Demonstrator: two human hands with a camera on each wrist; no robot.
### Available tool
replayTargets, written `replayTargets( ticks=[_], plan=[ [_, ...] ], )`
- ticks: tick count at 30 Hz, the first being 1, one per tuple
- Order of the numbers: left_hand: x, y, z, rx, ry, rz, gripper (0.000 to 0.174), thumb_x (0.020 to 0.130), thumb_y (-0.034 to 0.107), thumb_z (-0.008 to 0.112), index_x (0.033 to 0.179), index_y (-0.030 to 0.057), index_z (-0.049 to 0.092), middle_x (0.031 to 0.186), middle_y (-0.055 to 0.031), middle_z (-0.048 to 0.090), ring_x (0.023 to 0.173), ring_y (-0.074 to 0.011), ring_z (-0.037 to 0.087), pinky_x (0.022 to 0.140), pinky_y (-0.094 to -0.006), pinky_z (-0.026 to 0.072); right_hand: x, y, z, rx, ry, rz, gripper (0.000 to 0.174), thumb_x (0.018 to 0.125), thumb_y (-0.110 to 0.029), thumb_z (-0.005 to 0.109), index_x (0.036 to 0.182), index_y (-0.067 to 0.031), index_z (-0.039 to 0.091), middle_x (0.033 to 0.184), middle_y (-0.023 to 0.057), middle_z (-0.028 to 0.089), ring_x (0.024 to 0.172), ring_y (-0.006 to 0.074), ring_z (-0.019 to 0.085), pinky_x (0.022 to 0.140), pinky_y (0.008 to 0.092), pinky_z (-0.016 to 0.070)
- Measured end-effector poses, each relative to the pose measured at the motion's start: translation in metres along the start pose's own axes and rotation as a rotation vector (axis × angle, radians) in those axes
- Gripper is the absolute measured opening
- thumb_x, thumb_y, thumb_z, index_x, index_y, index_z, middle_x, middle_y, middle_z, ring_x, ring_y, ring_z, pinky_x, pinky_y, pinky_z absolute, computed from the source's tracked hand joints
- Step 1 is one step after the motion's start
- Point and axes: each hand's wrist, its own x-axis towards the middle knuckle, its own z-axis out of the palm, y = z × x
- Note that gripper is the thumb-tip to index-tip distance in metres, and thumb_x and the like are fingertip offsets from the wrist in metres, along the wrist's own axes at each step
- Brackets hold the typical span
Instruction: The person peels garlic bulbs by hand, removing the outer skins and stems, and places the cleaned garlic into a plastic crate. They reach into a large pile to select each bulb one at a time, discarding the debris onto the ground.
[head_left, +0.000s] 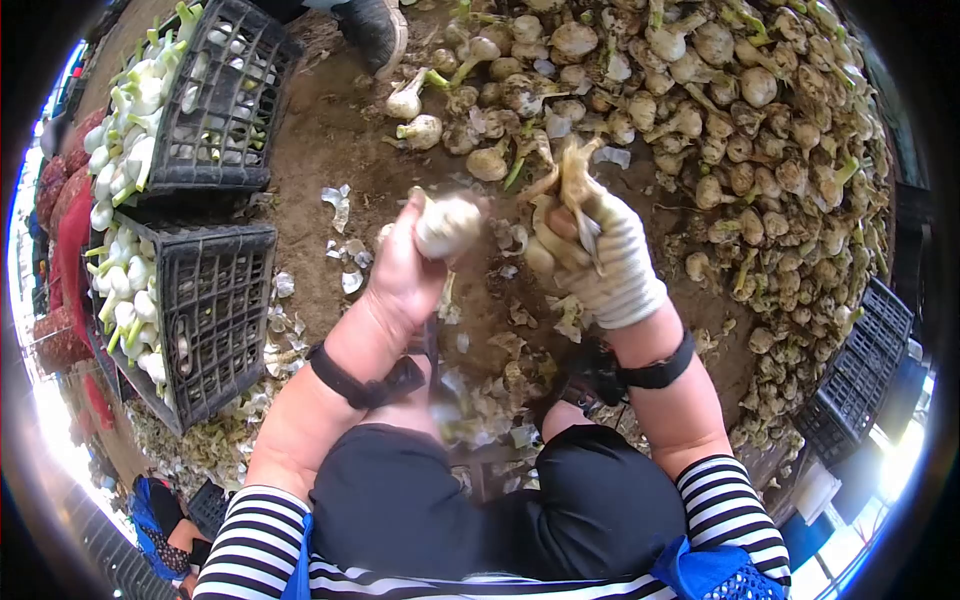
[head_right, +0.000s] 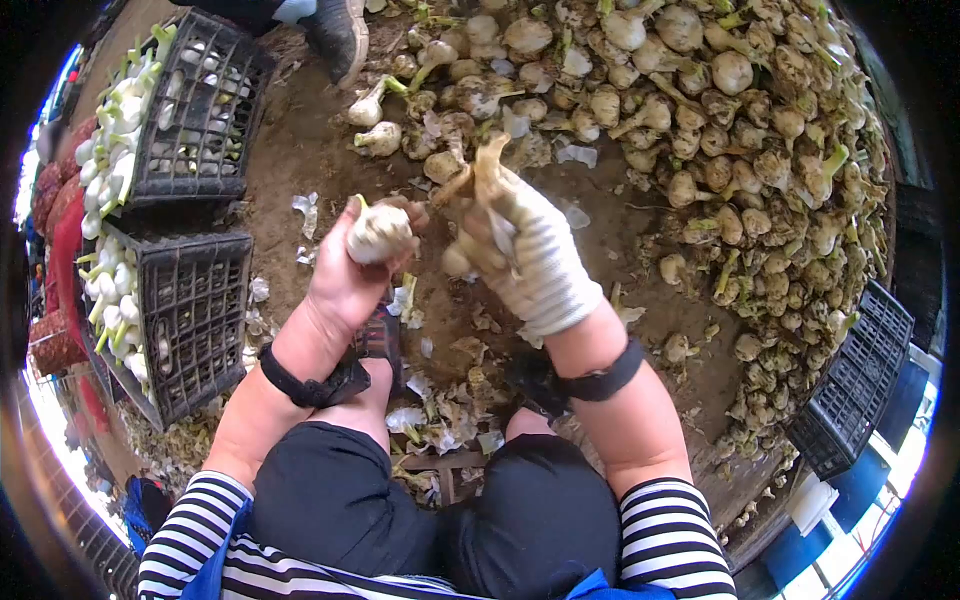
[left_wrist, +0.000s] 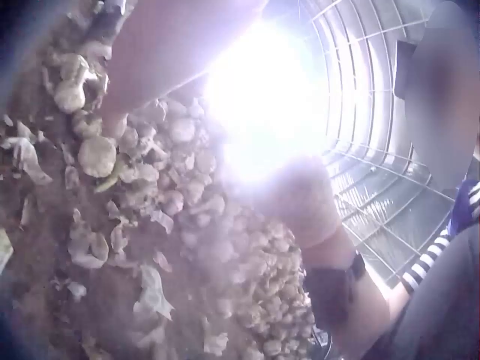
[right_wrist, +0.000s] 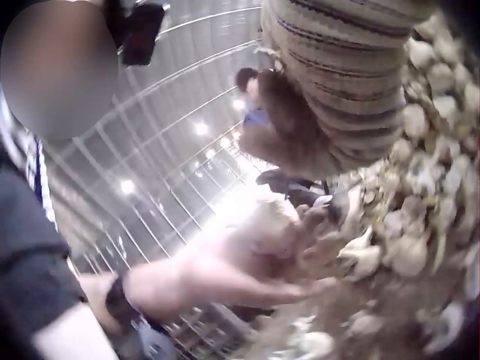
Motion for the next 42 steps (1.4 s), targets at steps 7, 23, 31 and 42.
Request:
replayTargets(
  ticks=[7,23,31,42],
  plan=[
    [-0.012,0.008,0.019,0.137,-0.023,0.168,0.051,0.098,0.039,0.03,0.123,-0.0031,0.046,0.115,-0.0134,0.057,0.104,-0.0214,0.056,0.09,-0.0316,0.0448,0.007,0.009,0.011,-1.733,0.197,-1.12,0.048,0.064,-0.028,0.074,0.105,-0.0074,0.06,0.077,0.011,0.06,0.067,0.0266,0.058,0.061,0.0313,0.0461],
    [-0.01,0.022,0.014,-0.298,-0.019,0.214,0.045,0.097,0.032,0.033,0.129,0.0016,0.042,0.131,-0.0146,0.047,0.123,-0.0285,0.042,0.099,-0.0412,0.0368,-0.013,-0.02,0.002,0.1,-0.288,-0.383,0.013,0.083,-0.011,0.051,0.079,0.0006,0.055,0.066,0.0047,0.052,0.067,0.0141,0.055,0.075,0.0316,0.0477],
    [-0.016,0.015,0.027,0.122,0.036,0.06,0.051,0.097,0.044,0.029,0.124,0.0053,0.048,0.111,-0.0113,0.06,0.105,-0.0213,0.056,0.09,-0.0338,0.0444,0.015,0.044,0.02,-0.652,-0.207,-0.176,0.028,0.088,-0.024,0.057,0.104,-0.0012,0.059,0.101,0.0035,0.06,0.087,0.011,0.054,0.081,0.0273,0.0439],
    [-0.016,0.248,-0.051,-0.296,0.332,0.806,0.04,0.096,0.036,0.037,0.115,0.0027,0.047,0.102,-0.0125,0.059,0.084,-0.0275,0.061,0.07,-0.0398,0.056,-0.018,0.07,-0.034,-0.802,0.156,0.008,0.016,0.087,-0.016,0.055,0.081,-0.001,0.057,0.07,-0.004,0.053,0.065,0.0041,0.044,0.056,0.022,0.0392]
  ],
)
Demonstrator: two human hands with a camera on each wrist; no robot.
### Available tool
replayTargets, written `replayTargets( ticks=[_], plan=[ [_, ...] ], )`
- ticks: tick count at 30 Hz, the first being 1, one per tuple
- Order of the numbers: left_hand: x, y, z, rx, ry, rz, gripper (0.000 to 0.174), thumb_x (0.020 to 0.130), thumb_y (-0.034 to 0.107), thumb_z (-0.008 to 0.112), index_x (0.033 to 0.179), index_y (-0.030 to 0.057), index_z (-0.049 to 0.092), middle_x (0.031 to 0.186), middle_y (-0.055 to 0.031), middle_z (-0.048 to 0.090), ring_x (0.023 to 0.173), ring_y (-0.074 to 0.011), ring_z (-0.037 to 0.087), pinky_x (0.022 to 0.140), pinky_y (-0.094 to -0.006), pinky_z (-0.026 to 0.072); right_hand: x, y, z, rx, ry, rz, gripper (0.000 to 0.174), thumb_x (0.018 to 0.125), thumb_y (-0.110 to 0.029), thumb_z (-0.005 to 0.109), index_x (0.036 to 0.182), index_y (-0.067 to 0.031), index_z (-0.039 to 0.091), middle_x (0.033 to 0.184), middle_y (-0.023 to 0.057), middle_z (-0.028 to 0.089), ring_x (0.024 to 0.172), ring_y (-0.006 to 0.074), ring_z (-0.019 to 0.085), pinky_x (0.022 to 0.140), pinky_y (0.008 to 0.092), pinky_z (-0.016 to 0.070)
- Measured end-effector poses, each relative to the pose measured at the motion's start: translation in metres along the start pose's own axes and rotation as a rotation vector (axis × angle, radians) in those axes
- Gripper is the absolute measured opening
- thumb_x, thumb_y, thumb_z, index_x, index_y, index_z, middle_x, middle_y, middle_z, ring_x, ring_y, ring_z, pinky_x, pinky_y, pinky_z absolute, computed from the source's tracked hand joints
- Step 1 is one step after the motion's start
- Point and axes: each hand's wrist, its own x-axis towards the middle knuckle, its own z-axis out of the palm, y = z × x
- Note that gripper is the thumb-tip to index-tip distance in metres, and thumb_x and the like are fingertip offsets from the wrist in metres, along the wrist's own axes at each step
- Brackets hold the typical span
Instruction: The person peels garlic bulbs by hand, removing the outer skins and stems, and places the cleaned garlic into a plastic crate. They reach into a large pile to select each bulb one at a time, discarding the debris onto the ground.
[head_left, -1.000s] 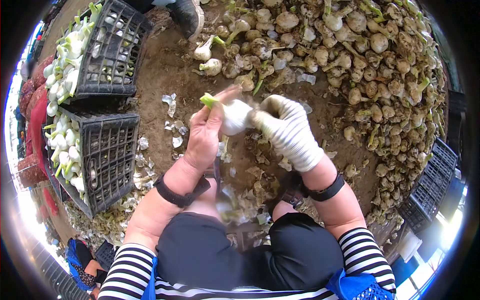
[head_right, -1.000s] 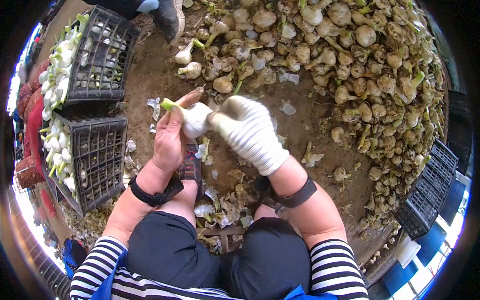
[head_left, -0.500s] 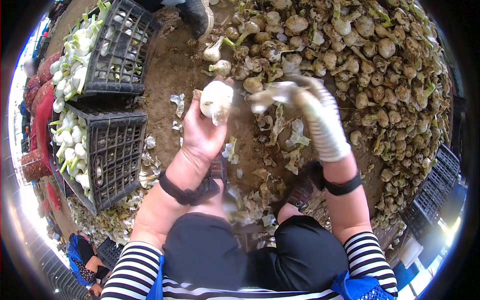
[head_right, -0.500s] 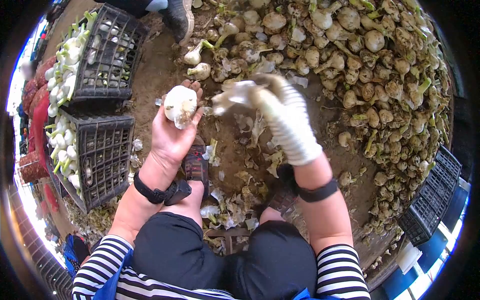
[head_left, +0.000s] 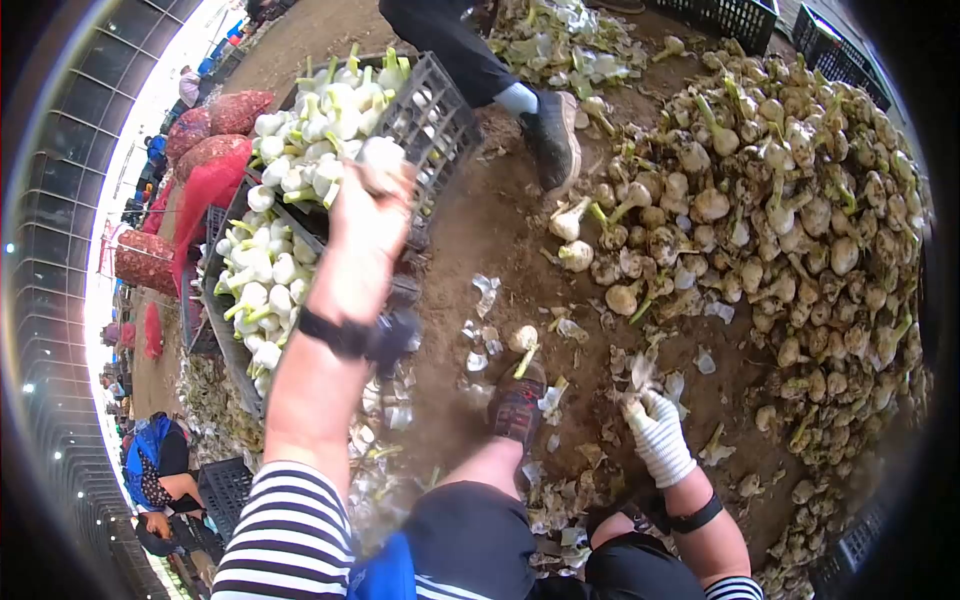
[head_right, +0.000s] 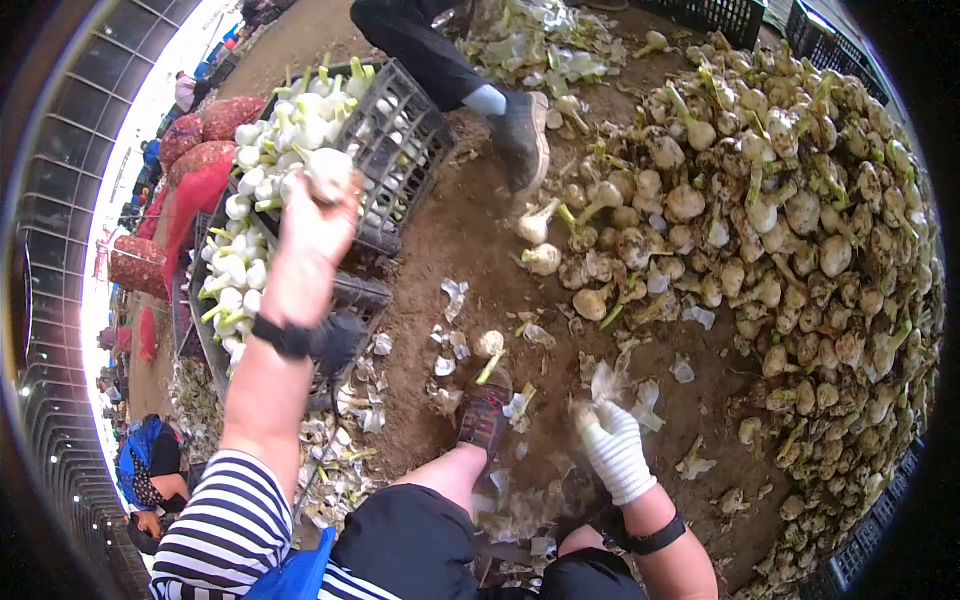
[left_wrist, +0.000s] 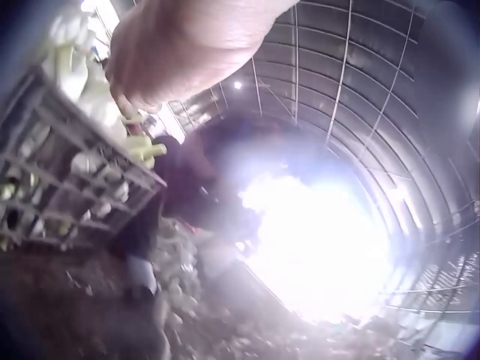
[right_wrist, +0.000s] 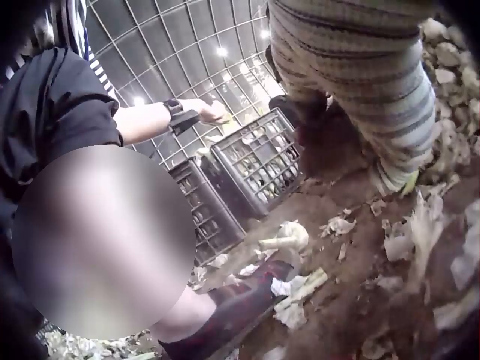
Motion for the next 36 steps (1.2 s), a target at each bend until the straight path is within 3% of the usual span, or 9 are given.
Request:
replayTargets(
  ticks=[7,9,10,11,15,22,25,29,36],
  plan=[
    [0.062,0.043,-0.002,0.084,0.071,0.332,0.019,0.092,0.011,0.047,0.104,-0.0022,0.052,0.1,-0.013,0.058,0.084,-0.0222,0.062,0.074,-0.0286,0.0575,-0.01,0.032,-0.005,-0.101,0.016,-0.028,0.013,0.085,-0.011,0.053,0.088,-0.0006,0.06,0.074,-0.0024,0.054,0.071,0.007,0.044,0.063,0.0251,0.0399],
    [-0.01,-0.023,0.006,0.537,-0.112,0.233,0.021,0.09,0.007,0.05,0.109,-0.0001,0.053,0.102,-0.0126,0.061,0.086,-0.0201,0.063,0.072,-0.0326,0.0554,0.018,0.064,-0.025,-0.575,0.297,-0.609,0.016,0.084,-0.007,0.051,0.094,-0.0007,0.06,0.075,0.0047,0.06,0.073,0.0114,0.053,0.066,0.0286,0.0439],
    [-0.044,-0.056,0.007,0.73,-0.244,0.034,0.031,0.088,0.006,0.052,0.119,0.0016,0.05,0.11,-0.0126,0.059,0.094,-0.0175,0.061,0.079,-0.0305,0.0516,0.025,0.065,-0.05,-0.605,0.298,-0.497,0.029,0.082,-0.009,0.053,0.11,-0.0026,0.059,0.098,0.0215,0.062,0.087,0.037,0.059,0.076,0.0384,0.0478],
    [-0.057,-0.097,-0.017,1.003,-0.38,0.071,0.046,0.087,0.009,0.054,0.13,0.0023,0.041,0.123,-0.0172,0.051,0.112,-0.0238,0.052,0.094,-0.0329,0.0434,0.025,0.04,-0.065,-0.511,0.322,-0.022,0.036,0.082,-0.011,0.053,0.117,-0.0036,0.055,0.105,0.0234,0.059,0.097,0.0387,0.057,0.082,0.0409,0.0466],
    [-0.052,-0.219,-0.135,1.664,-0.359,0.066,0.066,0.085,0.022,0.058,0.139,0.003,0.026,0.141,-0.0202,0.032,0.13,-0.0288,0.031,0.107,-0.0338,0.0261,0.084,0.063,-0.14,-1.112,0.826,-0.027,0.047,0.081,-0.02,0.051,0.126,-0.0077,0.047,0.102,0.0194,0.061,0.096,0.038,0.056,0.085,0.042,0.0459],
    [-0.129,-0.228,-0.1,2.484,-1.037,-0.126,0.081,0.075,0.042,0.064,0.141,0.0178,0.024,0.148,-0.0131,0.016,0.138,-0.0297,0.009,0.104,-0.0613,0.015,0.028,0.051,0.001,-1.343,-0.188,-0.27,0.045,0.076,-0.036,0.056,0.113,-0.0109,0.056,0.114,0.0189,0.056,0.115,0.0379,0.045,0.093,0.0574,0.0314],
    [-0.092,-0.223,-0.156,2.316,-0.666,-0.009,0.069,0.071,0.021,0.067,0.133,0.0068,0.039,0.136,-0.0215,0.037,0.124,-0.0357,0.039,0.1,-0.0453,0.0351,-0.011,0.108,0.029,-0.714,-1.033,-0.028,0.037,0.082,-0.04,0.055,0.099,-0.0087,0.064,0.088,0.0166,0.065,0.08,0.033,0.063,0.079,0.0418,0.0464],
    [-0.089,-0.202,-0.13,1.189,-0.051,-0.551,0.041,0.08,0.001,0.053,0.12,-0.0046,0.047,0.092,-0.0134,0.061,0.074,-0.0172,0.062,0.062,-0.0297,0.0535,-0.008,0.061,0.01,-0.63,-0.224,-0.168,0.038,0.078,-0.037,0.059,0.107,-0.0122,0.062,0.095,0.0192,0.063,0.086,0.0367,0.06,0.078,0.0418,0.0481],
    [-0.2,-0.202,0.003,0.366,-0.681,-1.086,0.048,0.096,0.04,0.037,0.134,0.0112,0.036,0.123,-0.0057,0.05,0.108,-0.0186,0.051,0.09,-0.0356,0.0427,0.012,-0.032,-0.024,-0.525,0.416,-0.714,0.046,0.071,-0.008,0.069,0.116,-0.0057,0.055,0.104,0.014,0.057,0.097,0.0294,0.056,0.083,0.0333,0.0472]
  ],
)
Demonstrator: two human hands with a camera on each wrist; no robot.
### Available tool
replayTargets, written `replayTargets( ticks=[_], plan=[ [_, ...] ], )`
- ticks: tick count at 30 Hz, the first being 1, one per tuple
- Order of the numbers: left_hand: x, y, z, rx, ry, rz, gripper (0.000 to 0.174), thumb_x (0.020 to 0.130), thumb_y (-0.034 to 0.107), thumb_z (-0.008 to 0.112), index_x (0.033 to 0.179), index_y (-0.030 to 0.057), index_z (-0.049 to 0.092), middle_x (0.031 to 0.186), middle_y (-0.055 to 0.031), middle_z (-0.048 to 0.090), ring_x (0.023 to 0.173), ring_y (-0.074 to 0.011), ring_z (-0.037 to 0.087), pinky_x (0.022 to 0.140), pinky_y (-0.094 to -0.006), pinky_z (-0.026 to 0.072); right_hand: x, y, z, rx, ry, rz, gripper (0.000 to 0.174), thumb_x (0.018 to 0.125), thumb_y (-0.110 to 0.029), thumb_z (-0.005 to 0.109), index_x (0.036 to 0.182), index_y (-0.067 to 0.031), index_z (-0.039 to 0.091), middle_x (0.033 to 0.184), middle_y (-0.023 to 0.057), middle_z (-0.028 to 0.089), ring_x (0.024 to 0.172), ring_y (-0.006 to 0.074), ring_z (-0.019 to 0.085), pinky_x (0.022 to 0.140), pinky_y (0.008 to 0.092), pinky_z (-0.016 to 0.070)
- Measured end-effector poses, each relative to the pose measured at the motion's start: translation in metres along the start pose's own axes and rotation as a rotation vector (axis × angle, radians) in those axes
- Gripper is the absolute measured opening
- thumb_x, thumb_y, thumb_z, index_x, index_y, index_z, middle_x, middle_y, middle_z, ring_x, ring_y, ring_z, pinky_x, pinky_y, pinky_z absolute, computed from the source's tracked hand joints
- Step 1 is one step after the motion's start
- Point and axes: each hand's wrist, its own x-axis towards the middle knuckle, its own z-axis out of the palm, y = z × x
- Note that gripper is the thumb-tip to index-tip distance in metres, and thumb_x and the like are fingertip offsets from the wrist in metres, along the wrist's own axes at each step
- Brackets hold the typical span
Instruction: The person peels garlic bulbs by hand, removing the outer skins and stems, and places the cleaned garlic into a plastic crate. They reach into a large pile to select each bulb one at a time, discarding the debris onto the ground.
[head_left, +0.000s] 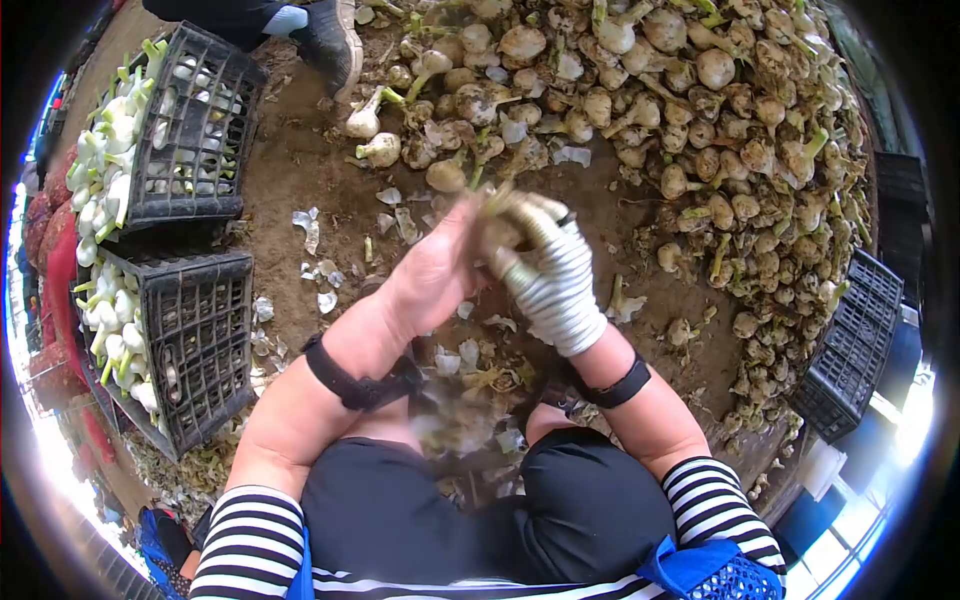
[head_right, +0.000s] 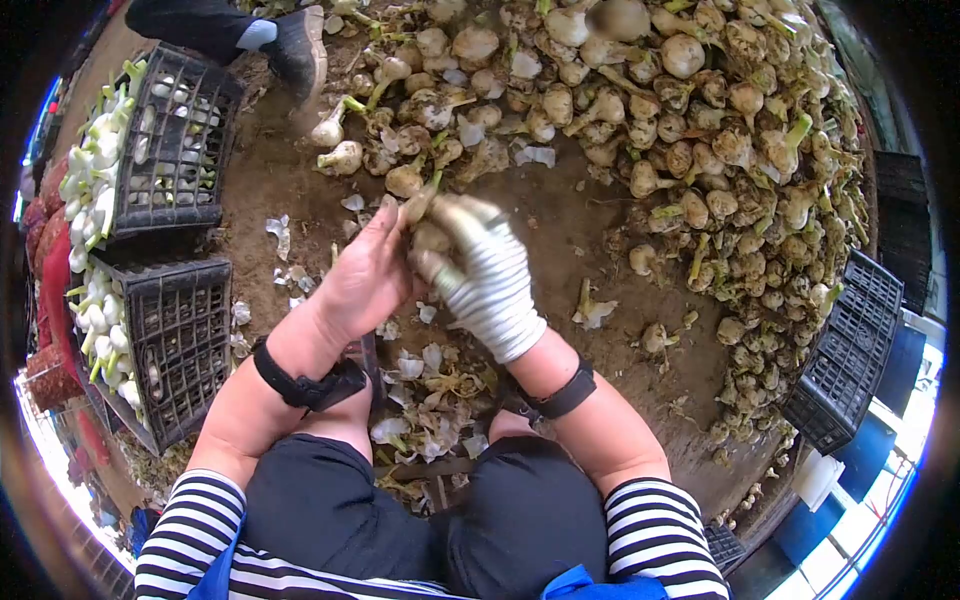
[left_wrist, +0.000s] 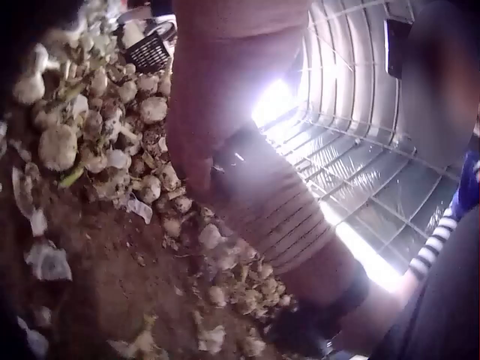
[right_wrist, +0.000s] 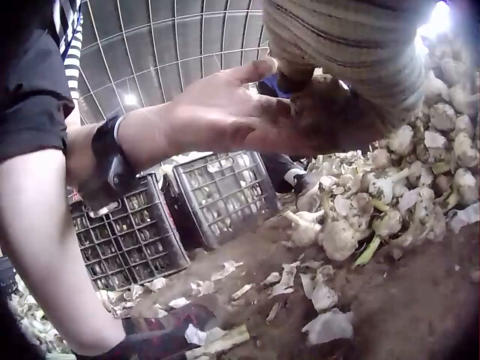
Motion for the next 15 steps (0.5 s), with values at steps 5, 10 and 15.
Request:
replayTargets(
  ticks=[5,10,15],
  plan=[
    [0.002,-0.032,0.017,0.391,-0.037,0.409,0.089,0.073,0.007,0.069,0.143,0.0089,0.015,0.132,-0.0072,0.036,0.12,-0.0186,0.039,0.101,-0.0325,0.0332,0.005,-0.017,-0.019,0.934,0.069,0.668,0.031,0.083,-0.018,0.066,0.106,0.0026,0.059,0.1,0.0056,0.063,0.084,0.0091,0.058,0.072,0.0226,0.0471],
    [-0.009,-0.031,0.007,0.488,0.13,0.282,0.062,0.073,0.008,0.061,0.128,0.0069,0.032,0.114,-0.0098,0.046,0.107,-0.0173,0.048,0.091,-0.0311,0.0415,-0.002,-0.004,-0.031,0.408,-0.221,0.603,0.019,0.085,-0.016,0.062,0.098,-0.0034,0.065,0.084,0.0078,0.066,0.075,0.0117,0.061,0.066,0.0256,0.0475],
    [-0.015,-0.011,-0.006,0.057,0.137,0.092,0.047,0.075,0.021,0.057,0.117,0.0059,0.044,0.106,-0.0101,0.058,0.094,-0.0213,0.058,0.081,-0.0342,0.0476,0.0,-0.01,-0.031,0.365,0.071,-0.039,0.05,0.088,0.0,0.047,0.136,-0.0153,0.039,0.117,0.0155,0.059,0.088,0.0188,0.062,0.077,0.0266,0.0481]
  ],
)
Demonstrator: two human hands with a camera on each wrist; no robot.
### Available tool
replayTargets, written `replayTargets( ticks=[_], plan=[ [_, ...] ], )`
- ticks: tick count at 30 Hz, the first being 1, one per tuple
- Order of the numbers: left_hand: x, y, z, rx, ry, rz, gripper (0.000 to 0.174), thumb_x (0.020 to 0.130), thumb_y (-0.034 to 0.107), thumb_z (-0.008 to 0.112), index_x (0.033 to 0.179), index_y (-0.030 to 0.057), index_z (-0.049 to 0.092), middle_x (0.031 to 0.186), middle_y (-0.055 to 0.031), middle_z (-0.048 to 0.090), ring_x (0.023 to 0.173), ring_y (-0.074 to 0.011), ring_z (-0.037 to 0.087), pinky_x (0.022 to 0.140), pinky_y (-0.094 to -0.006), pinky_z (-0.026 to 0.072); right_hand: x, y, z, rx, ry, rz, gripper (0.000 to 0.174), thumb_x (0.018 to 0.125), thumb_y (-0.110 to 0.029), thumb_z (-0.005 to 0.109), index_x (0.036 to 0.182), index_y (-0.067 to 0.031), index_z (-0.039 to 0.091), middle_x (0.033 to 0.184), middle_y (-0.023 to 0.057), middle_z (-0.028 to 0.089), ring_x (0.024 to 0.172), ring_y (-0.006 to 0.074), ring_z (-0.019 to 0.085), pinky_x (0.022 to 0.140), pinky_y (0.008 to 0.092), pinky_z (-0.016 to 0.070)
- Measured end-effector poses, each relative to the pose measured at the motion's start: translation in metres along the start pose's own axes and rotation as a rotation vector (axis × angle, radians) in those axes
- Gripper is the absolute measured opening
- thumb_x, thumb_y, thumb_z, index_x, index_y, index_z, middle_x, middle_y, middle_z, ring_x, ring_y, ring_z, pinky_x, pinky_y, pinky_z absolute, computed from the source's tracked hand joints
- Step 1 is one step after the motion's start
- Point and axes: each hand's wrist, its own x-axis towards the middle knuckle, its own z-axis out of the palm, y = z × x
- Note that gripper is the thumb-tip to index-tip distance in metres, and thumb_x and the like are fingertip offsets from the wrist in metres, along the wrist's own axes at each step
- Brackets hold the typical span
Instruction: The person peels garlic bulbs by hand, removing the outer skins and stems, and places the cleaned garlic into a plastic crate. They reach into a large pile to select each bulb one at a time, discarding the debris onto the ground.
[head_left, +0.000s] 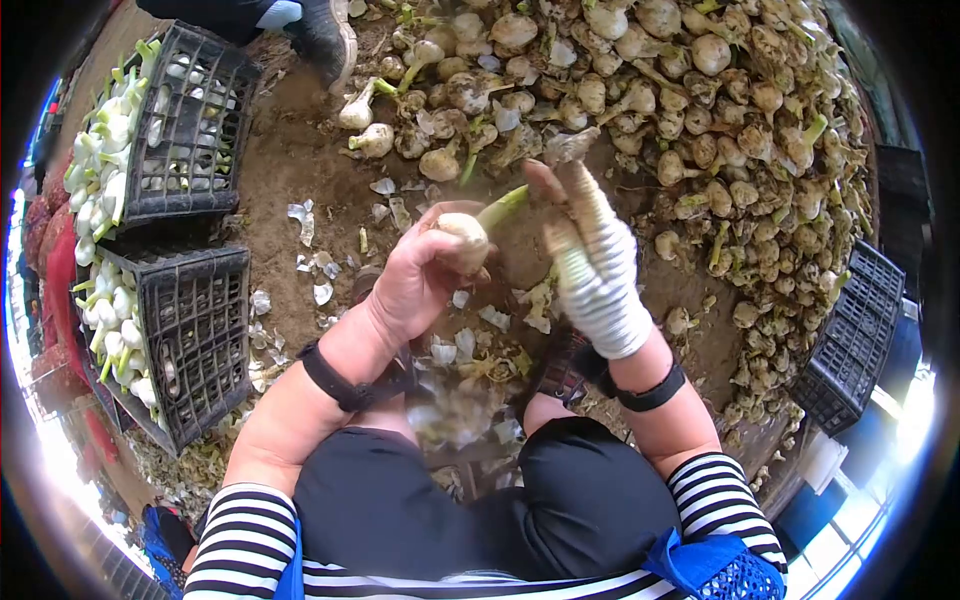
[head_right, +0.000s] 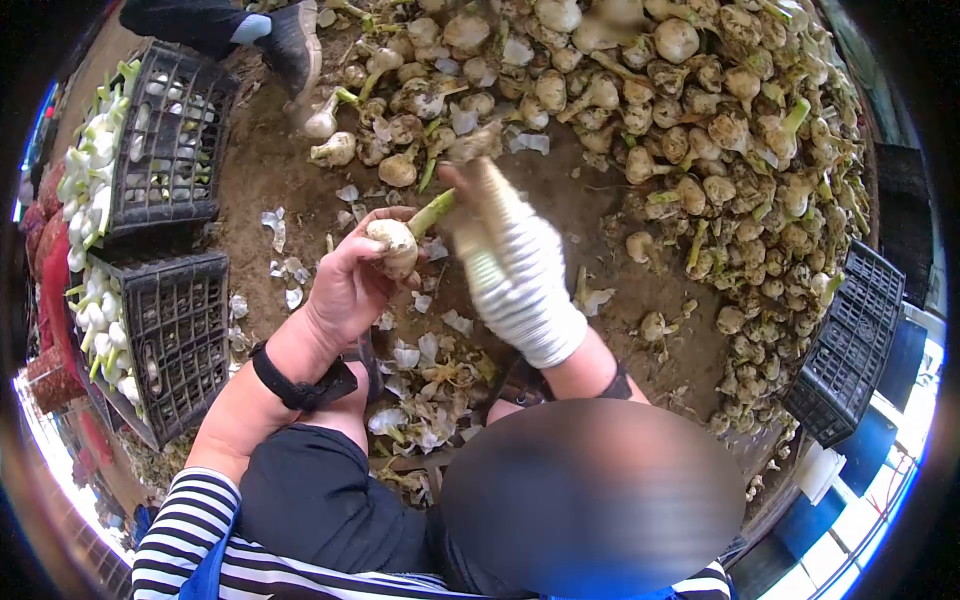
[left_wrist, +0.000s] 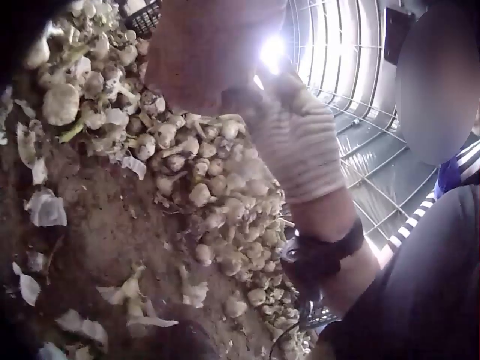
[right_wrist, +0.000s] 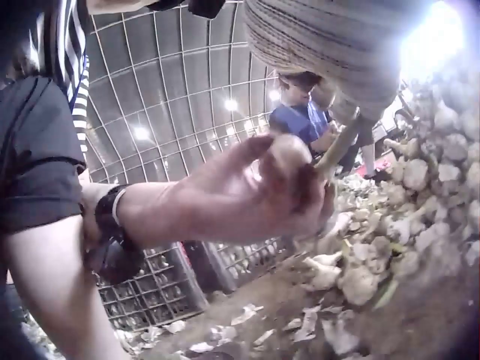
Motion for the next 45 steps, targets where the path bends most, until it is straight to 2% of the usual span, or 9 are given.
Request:
replayTargets(
  ticks=[7,10,13,17,20,22,24,31,45],
  plan=[
    [0.0,-0.011,0.016,-0.246,-0.039,-0.057,0.032,0.083,0.028,0.046,0.103,0.0069,0.057,0.098,-0.0068,0.063,0.09,-0.0207,0.06,0.083,-0.0369,0.0471,-0.005,0.002,0.025,0.066,-0.045,0.076,0.064,0.084,0.001,0.047,0.142,-0.0124,0.023,0.124,0.0182,0.053,0.091,0.0319,0.063,0.081,0.0343,0.0498],
    [-0.003,-0.003,0.027,-0.375,0.054,-0.118,0.028,0.082,0.028,0.045,0.095,0.0068,0.058,0.088,-0.0057,0.061,0.081,-0.0166,0.058,0.074,-0.0293,0.0466,-0.001,-0.01,0.026,0.42,0.019,0.401,0.064,0.086,-0.001,0.047,0.143,-0.0107,0.018,0.123,0.0169,0.054,0.1,0.0348,0.059,0.087,0.0367,0.0463],
    [0.001,-0.005,0.02,-0.397,0.048,-0.119,0.032,0.079,0.028,0.042,0.096,0.0077,0.06,0.091,-0.0063,0.063,0.086,-0.0194,0.059,0.08,-0.0336,0.0459,-0.008,0.001,0.036,-0.119,-0.125,-0.029,0.062,0.081,-0.009,0.054,0.138,-0.007,0.029,0.126,0.0145,0.052,0.117,0.0359,0.047,0.102,0.05,0.027],
    [-0.005,-0.003,0.011,-0.511,0.033,-0.171,0.033,0.078,0.028,0.044,0.098,0.0098,0.062,0.096,-0.006,0.065,0.086,-0.0202,0.061,0.08,-0.0337,0.0463,-0.007,0.016,0.034,-0.61,-0.202,-0.248,0.059,0.074,-0.014,0.059,0.129,-0.0041,0.041,0.119,0.0137,0.056,0.117,0.032,0.048,0.101,0.0565,0.0246],
    [0.001,-0.008,-0.008,-0.411,-0.063,-0.08,0.035,0.077,0.029,0.043,0.102,0.0106,0.06,0.093,-0.0054,0.064,0.075,-0.0209,0.06,0.057,-0.0304,0.0478,0.0,0.026,0.023,-0.75,-0.163,-0.119,0.06,0.073,-0.012,0.061,0.128,-0.0035,0.041,0.119,0.0126,0.056,0.112,0.0322,0.051,0.098,0.0563,0.0271],
    [0.0,-0.001,-0.004,-0.366,0.011,-0.061,0.035,0.078,0.028,0.042,0.101,0.0098,0.06,0.093,-0.0065,0.064,0.076,-0.0208,0.061,0.054,-0.031,0.0476,0.012,0.014,0.006,-0.588,-0.002,-0.408,0.057,0.067,-0.006,0.063,0.122,-0.0055,0.049,0.103,0.0079,0.063,0.101,0.0283,0.056,0.09,0.0496,0.0357],
    [-0.002,0.002,-0.006,-0.468,-0.032,-0.121,0.035,0.079,0.028,0.041,0.101,0.0093,0.06,0.094,-0.0076,0.064,0.077,-0.021,0.061,0.057,-0.0319,0.0485,0.009,-0.014,0.005,-0.466,-0.284,-0.102,0.051,0.066,-0.007,0.064,0.116,-0.0079,0.055,0.097,0.0045,0.062,0.098,0.0253,0.055,0.085,0.0433,0.0397],
    [0.001,-0.006,-0.002,-0.351,0.174,-0.185,0.037,0.081,0.031,0.039,0.1,0.0096,0.062,0.095,-0.0047,0.064,0.087,-0.0206,0.06,0.068,-0.0346,0.0493,0.001,0.0,0.009,-0.653,-0.486,-0.419,0.05,0.065,-0.018,0.063,0.115,-0.0124,0.057,0.089,0.0041,0.059,0.085,0.0253,0.055,0.077,0.0386,0.0431],
    [-0.001,-0.007,-0.008,-0.41,0.071,-0.209,0.032,0.082,0.031,0.039,0.093,0.0111,0.062,0.083,-0.0033,0.065,0.072,-0.0179,0.061,0.056,-0.0315,0.0487,-0.006,0.002,0.017,-0.63,-0.391,-0.386,0.052,0.067,-0.013,0.062,0.118,-0.0061,0.053,0.085,0.0082,0.058,0.082,0.0269,0.056,0.075,0.0373,0.0434]
  ],
)
